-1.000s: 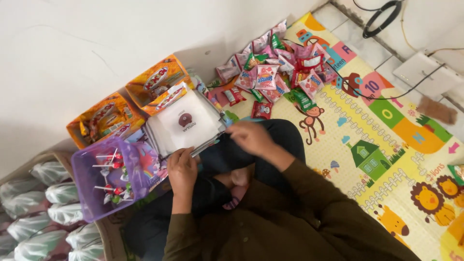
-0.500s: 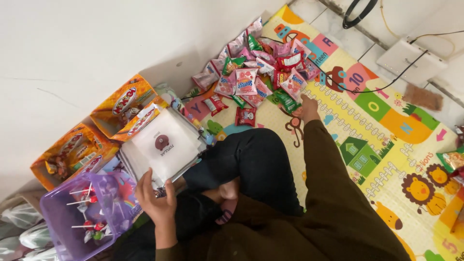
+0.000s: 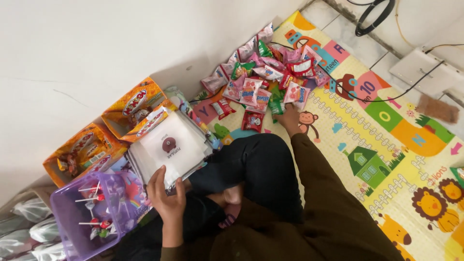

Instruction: The person sits on a play mat and packs various snack items, including chips, cookies, and lollipops, into small white plastic bags. They then tie the bags closed and place them into a cardboard box.

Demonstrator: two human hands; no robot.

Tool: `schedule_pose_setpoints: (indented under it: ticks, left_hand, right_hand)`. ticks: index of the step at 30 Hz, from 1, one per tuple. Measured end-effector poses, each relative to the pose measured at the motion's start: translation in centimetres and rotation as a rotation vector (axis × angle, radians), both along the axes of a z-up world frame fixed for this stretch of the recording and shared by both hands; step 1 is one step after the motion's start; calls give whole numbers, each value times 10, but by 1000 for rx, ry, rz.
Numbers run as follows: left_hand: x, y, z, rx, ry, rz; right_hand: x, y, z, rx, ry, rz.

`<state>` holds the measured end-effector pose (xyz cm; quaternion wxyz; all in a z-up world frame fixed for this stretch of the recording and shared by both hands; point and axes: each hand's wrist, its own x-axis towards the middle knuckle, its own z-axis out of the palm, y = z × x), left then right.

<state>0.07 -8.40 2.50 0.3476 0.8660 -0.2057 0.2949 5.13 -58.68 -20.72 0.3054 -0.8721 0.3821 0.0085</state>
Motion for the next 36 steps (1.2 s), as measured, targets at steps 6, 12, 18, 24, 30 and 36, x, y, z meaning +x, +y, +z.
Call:
schedule_pose_setpoints:
  ticks: [6, 12, 18, 24, 30, 36]
  left_hand:
    - [-23, 8, 0, -97, 28, -13]
    - [-41, 12, -1, -337, 107, -82]
    - [-62, -2, 5, -440, 297, -101]
    - [-78, 4, 27, -447, 366, -108]
    - [-26, 33, -42, -646, 449, 6]
    - [66, 74, -105, -686, 359, 130]
  right_hand:
    - [-44, 36, 68, 393, -408, -389]
    - [-92, 123, 199, 222, -519, -175]
    - [-118, 222, 260, 31, -737, 339]
    - [-136, 310, 267, 202, -741, 652]
    - [-120, 359, 297, 155, -656, 713]
    - [-73, 409, 295, 413, -671, 476]
